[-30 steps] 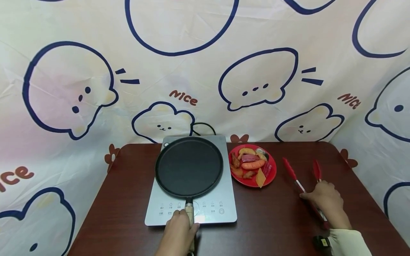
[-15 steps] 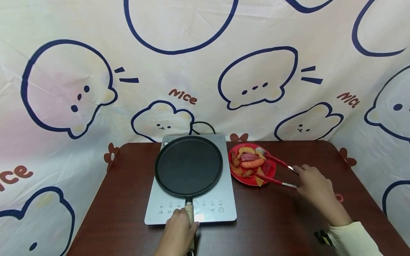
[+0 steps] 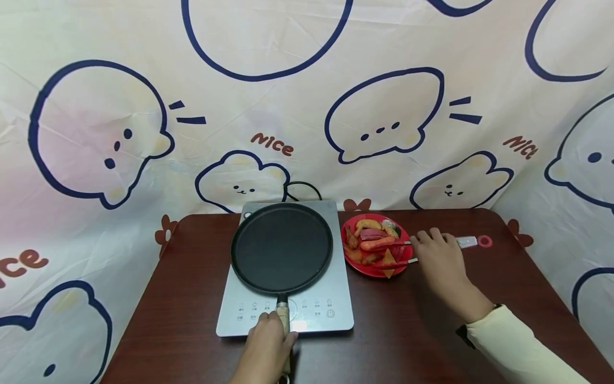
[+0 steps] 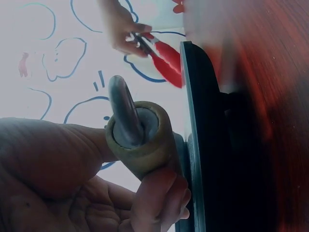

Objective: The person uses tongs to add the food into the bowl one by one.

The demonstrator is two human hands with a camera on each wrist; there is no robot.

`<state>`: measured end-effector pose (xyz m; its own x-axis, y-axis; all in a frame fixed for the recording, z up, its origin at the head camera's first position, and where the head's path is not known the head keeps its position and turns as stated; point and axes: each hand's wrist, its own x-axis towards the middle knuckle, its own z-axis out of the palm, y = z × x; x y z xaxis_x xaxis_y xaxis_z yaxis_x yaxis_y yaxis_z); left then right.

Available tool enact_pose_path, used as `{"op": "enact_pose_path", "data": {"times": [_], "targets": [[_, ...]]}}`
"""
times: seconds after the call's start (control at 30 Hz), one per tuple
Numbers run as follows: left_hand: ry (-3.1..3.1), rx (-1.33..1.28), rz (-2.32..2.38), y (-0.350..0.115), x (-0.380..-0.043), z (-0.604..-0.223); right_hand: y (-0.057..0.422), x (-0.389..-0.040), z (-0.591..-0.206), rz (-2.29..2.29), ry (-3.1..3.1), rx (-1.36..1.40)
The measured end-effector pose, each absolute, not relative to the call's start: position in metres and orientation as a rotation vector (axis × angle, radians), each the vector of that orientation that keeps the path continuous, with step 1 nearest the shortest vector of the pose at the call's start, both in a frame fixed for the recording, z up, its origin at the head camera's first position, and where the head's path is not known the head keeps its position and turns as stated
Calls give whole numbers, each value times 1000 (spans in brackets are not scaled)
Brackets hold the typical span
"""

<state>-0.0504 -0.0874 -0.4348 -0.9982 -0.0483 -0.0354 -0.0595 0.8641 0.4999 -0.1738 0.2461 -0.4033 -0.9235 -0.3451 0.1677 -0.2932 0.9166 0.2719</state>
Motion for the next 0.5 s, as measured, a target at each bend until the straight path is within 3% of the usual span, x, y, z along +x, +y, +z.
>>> {"op": "enact_pose_path", "data": {"times": [0.5], "targets": [[3023,-67,820,-88,-50,-434,224,-185,-406,-502,-2754,574]]}}
